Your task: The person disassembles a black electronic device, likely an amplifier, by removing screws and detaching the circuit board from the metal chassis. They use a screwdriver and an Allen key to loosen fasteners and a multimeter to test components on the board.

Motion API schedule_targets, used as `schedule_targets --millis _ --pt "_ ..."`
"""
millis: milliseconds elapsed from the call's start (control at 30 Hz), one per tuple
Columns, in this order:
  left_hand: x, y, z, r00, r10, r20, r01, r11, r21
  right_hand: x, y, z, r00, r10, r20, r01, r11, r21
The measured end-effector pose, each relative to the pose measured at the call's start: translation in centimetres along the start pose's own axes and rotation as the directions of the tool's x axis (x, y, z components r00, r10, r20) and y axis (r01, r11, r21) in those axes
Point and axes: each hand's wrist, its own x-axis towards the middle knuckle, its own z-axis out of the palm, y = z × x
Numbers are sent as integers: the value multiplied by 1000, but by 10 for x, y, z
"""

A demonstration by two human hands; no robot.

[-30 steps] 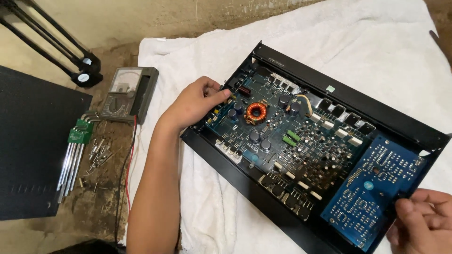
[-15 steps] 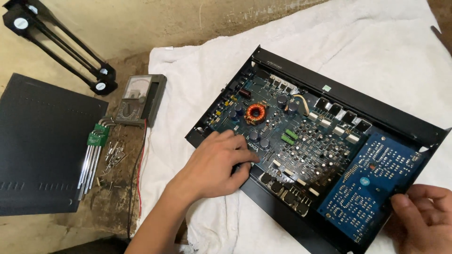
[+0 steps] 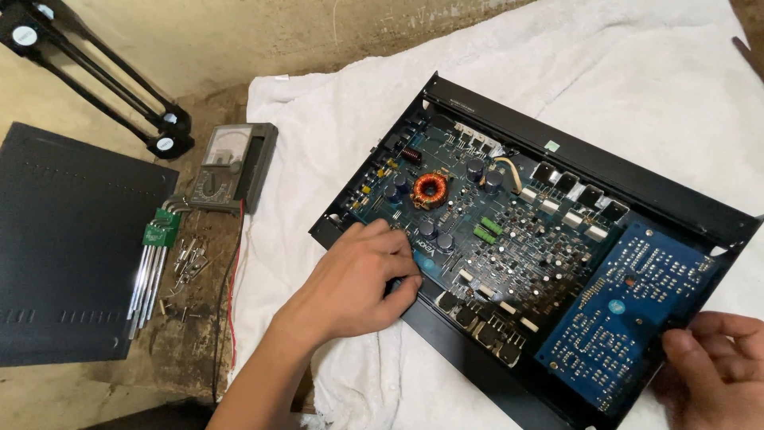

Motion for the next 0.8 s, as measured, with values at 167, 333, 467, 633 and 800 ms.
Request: schedule_targets --millis 167,333,467,633,800 --pt "4 1 -3 1000 -27 8 27 999 -40 -7 -23 3 996 81 29 -81 997 7" --pt "20 -30 -22 928 -284 -243 254 956 -150 -5 -22 3 998 55 23 -54 998 -43" --pt "36 -64 -28 759 -650 8 649 756 -85 -6 -17 1 997 63 52 -62 998 -22" --pt "40 -76 -23 797 -583 159 604 772 -197 -1 -35 3 979 197 51 -190 975 -117" --pt "41 -72 -22 723 -678 132 690 701 -181 1 -19 -4 991 94 99 -79 986 -144"
